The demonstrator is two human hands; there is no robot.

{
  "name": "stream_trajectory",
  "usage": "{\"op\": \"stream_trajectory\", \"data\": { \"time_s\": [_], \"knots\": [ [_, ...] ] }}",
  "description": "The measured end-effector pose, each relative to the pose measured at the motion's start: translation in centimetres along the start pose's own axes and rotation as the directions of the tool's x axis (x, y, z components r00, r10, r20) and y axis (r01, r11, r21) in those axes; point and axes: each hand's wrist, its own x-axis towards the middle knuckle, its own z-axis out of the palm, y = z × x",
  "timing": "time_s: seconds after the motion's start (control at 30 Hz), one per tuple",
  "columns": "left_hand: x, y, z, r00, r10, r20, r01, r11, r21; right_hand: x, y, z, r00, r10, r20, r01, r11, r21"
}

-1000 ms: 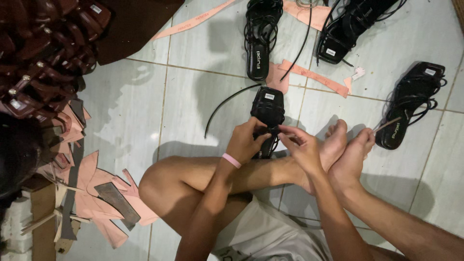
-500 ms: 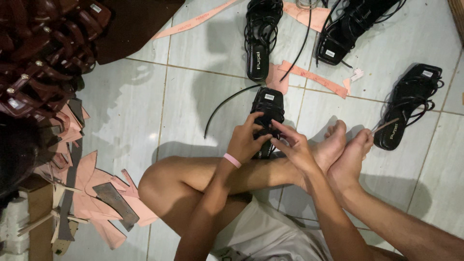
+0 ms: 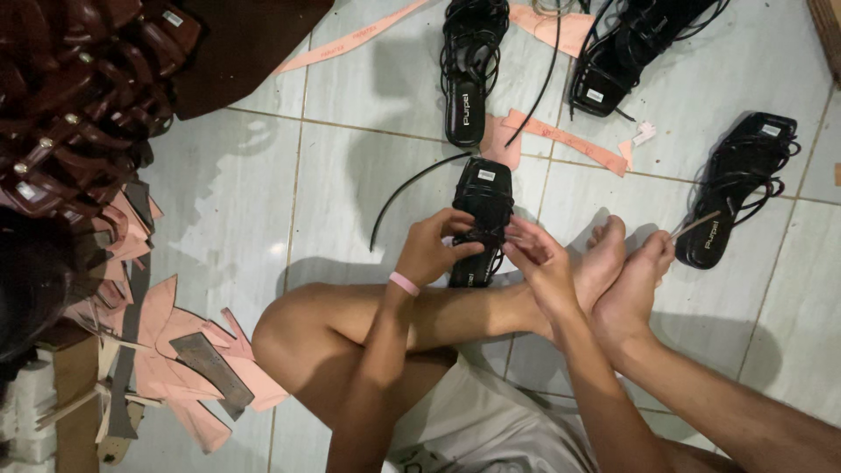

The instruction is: The person sits on the floor and assembles black strappy sandals by threading and tying black cords through the straps. They handle multiple sandals, pulling cords through loops and tying knots to secure the straps.

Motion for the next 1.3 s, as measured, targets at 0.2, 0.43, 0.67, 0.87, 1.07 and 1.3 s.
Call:
{"op": "stream_trajectory", "data": {
  "time_s": [0.2,0.43,0.67,0.87,1.07,1.3],
  "knots": [
    [-0.3,1.3,0.2,0.997,-0.077,-0.017,0.076,0.996,-0.049,-0.3,1.2,0.8,0.995,-0.049,-0.084,0.042,0.996,-0.078],
    [-0.4,2.6,-0.2,0.997,0.082,-0.01,-0.08,0.992,0.1,0.5,1.6,1.0,0.993,0.006,-0.119,-0.004,1.0,0.019],
    [3.6,3.6,-5.3,0.991,0.135,0.002,-0.131,0.956,0.264,1.7,2.3,-1.3,0.977,0.02,-0.211,-0.002,0.996,0.085],
    [9.7,2.1,-8.1,0.995,-0.088,-0.037,0.087,0.685,0.723,2.3,4.1,-1.8,0.974,0.02,-0.226,-0.002,0.997,0.079],
    [10.1,-0.4,-8.2,0.99,-0.13,-0.049,0.127,0.701,0.702,2.2,4.2,-2.0,0.972,0.054,-0.227,-0.036,0.996,0.083],
    [10.4,-0.1,-11.3,0.99,-0.143,0.003,0.111,0.782,0.613,4.9,2.9,-0.2,0.917,-0.172,-0.36,0.09,0.969,-0.232]
  ]
}}
